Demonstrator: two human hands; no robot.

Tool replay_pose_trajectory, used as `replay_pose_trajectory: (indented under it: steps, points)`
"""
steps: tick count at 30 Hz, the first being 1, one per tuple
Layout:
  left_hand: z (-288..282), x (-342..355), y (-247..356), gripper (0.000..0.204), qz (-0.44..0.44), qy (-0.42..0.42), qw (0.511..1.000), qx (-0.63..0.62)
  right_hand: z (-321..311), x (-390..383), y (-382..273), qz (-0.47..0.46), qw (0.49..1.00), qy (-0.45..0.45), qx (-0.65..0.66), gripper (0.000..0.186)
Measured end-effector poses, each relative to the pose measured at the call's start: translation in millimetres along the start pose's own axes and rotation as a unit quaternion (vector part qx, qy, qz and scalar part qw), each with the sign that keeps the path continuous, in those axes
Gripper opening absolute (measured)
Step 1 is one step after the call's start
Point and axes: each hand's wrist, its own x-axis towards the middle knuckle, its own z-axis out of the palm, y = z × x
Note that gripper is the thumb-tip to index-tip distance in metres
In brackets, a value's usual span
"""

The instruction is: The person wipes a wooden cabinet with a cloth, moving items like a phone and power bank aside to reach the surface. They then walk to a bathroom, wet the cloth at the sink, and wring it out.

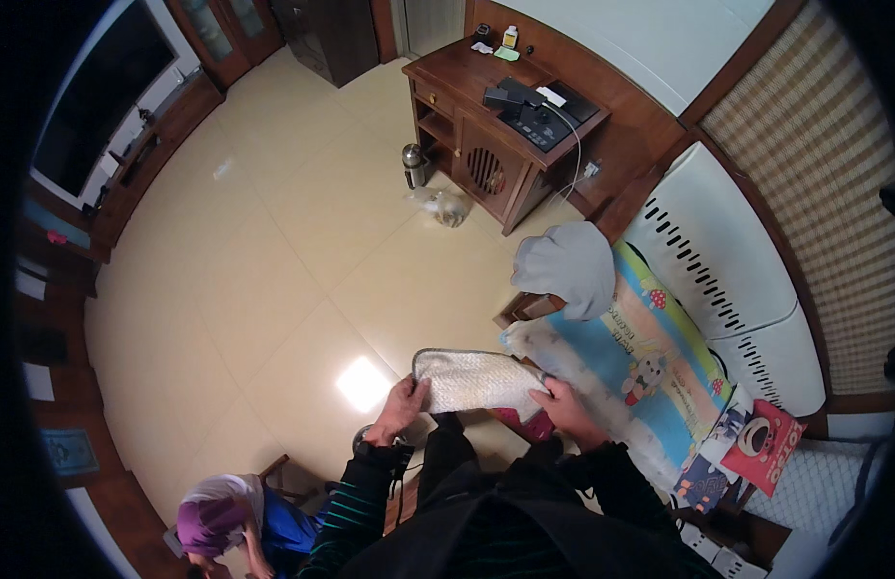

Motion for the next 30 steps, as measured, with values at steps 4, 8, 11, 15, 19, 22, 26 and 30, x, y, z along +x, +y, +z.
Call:
replay_pose_trajectory:
  steps: [4,8,11,15,19,22,26,30]
  points:
    - [-59.6,0.3,6.0,0.043,0.026,0.078,0.996,-0.02,42.2,47.4,-47.9,-0.004,0.989,0.086,0.117,0.031]
    - [-98.3,-5.5,16.0,0.051,0.004,0.135,0.988,-0.079,57.7,87.2,-94.9,-0.091,0.991,0.097,-0.026,0.04]
    - [-128.3,-2.9,24.8,0.033,0.048,0.055,0.99,-0.12,64.7,114.5,-116.6,-0.085,0.995,-0.023,-0.056,0.033]
    - [-164.3,11.9,37.9,0.029,0.087,0.04,0.995,0.001,80.0,143.3,-121.4,-0.151,0.976,-0.043,-0.151,0.039]
    - [-198.9,52.6,59.5,0.024,0.08,0.091,0.952,0.282,89.2,187.0,-120.9,-0.16,0.96,-0.041,-0.225,0.024]
    - [-226.3,94.0,84.1,0.019,0.173,0.139,0.913,0.342,88.8,234.6,-132.0,-0.238,0.954,0.023,-0.182,0.018]
    - [-258.2,159.3,149.1,0.022,0.169,0.175,0.902,0.356,73.9,326.3,-177.6,-0.239,0.968,-0.026,-0.073,0.026]
    - [-269.3,226.2,243.7,0.028,0.117,0.161,0.921,0.336,61.7,403.6,-242.9,-0.125,0.985,-0.113,0.044,0.026]
